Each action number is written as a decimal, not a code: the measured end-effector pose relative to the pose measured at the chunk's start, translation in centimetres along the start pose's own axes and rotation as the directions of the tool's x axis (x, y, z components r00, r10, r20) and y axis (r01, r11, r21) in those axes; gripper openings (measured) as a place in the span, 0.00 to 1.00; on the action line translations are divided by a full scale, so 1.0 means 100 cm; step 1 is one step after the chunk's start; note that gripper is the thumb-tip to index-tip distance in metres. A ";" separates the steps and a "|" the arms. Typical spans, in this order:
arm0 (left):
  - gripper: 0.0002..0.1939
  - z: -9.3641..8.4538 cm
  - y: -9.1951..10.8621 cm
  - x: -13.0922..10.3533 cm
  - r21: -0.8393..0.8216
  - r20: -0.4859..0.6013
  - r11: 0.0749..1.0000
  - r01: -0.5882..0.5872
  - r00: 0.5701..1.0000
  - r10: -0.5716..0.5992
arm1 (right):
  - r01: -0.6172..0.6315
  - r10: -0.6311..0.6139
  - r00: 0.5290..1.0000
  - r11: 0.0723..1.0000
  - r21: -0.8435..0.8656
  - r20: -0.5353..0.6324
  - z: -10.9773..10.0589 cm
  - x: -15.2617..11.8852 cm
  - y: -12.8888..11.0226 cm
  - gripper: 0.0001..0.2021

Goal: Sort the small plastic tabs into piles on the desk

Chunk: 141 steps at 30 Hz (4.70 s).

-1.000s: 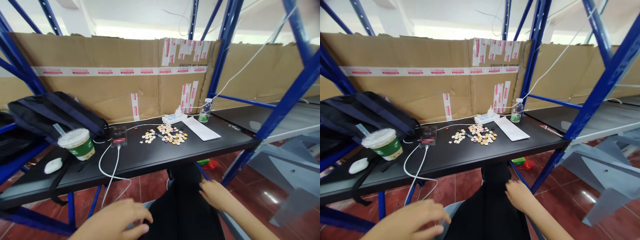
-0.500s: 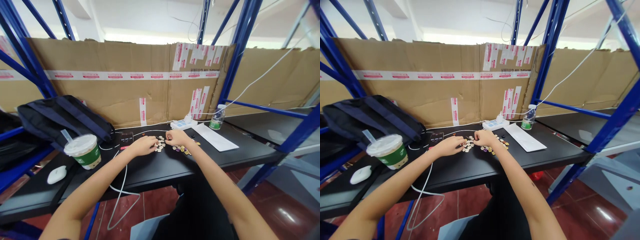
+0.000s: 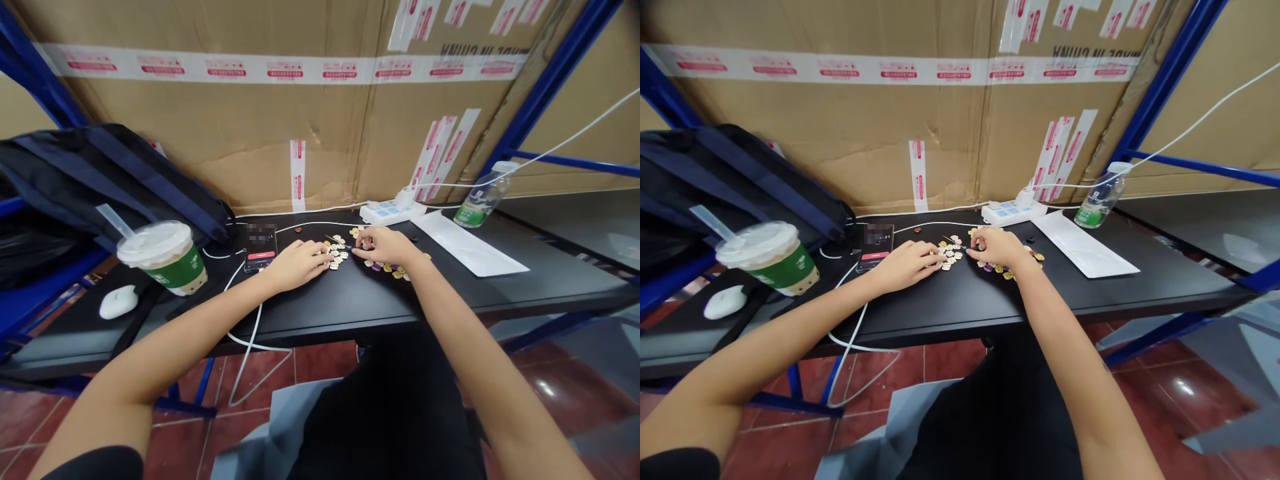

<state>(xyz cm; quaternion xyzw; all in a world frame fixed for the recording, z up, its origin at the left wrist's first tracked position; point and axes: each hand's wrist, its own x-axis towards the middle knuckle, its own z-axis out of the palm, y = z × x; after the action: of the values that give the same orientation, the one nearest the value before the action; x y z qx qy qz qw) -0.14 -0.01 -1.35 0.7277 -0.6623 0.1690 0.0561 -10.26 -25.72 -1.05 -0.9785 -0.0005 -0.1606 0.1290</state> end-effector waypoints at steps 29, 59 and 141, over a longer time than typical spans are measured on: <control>0.16 -0.005 0.010 -0.003 -0.246 -0.015 0.969 -0.023 1.000 0.020 | -0.035 0.067 0.988 0.975 0.220 -0.139 0.002 0.003 0.004 0.11; 0.14 -0.010 0.016 -0.003 -0.289 0.030 0.956 -0.049 0.998 0.061 | -0.042 0.078 0.973 0.986 0.164 -0.216 -0.007 -0.003 -0.010 0.14; 0.09 0.015 0.001 -0.001 -0.649 -0.071 0.696 0.309 0.885 -0.459 | 0.213 -0.170 0.975 0.905 0.369 -0.145 0.004 0.001 -0.008 0.19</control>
<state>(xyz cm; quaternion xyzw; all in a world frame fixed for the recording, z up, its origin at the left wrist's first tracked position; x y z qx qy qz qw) 0.05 -0.39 -2.82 0.7663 -0.5014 0.0083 0.4017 -10.08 -24.85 -1.17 -0.9195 -0.1210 -0.2227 0.3006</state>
